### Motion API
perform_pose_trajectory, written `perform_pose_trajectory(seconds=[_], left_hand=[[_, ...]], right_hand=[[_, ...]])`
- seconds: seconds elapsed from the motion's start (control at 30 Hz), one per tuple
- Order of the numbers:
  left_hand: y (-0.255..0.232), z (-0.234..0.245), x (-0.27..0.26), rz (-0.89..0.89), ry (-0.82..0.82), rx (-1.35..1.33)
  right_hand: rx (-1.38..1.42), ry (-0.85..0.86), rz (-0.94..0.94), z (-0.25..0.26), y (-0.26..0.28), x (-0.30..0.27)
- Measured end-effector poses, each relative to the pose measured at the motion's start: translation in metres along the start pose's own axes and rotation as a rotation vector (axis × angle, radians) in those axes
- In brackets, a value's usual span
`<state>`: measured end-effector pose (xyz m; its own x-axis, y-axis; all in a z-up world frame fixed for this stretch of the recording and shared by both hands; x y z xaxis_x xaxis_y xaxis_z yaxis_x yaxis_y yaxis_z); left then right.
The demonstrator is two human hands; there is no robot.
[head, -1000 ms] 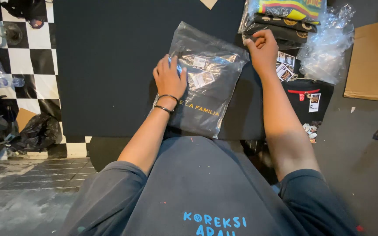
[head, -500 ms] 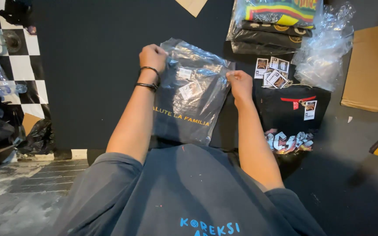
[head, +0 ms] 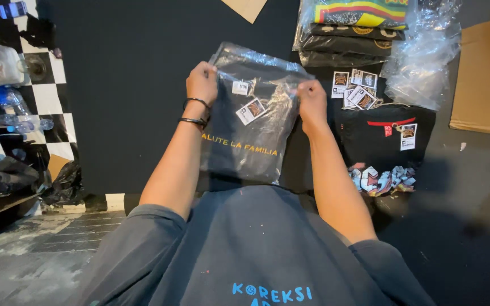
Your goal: Packing t-shirts into plastic bags and smoothing them out for retail presentation
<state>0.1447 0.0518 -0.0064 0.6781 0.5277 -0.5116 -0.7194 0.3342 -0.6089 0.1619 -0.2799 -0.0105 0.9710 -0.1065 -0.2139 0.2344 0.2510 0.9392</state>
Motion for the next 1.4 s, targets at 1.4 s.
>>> perform_pose_trajectory(seconds=[1.4], left_hand=[[-0.001,0.05,-0.124,-0.717,-0.283,0.32]], right_hand=[[-0.563,0.191,0.687,-0.043,0.082,-0.104]])
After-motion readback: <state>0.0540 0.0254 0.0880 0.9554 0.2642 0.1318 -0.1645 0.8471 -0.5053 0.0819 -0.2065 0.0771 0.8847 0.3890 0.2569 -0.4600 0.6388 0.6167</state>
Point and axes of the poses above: each hand's wrist, its own x-axis towards the middle knuckle, its own z-axis out of the back of the hand, y = z × x, the point moved 4 cm from there along x, towards the middle knuckle, and after that the axes turned 12 degrees about z, right-handed, at the moved point
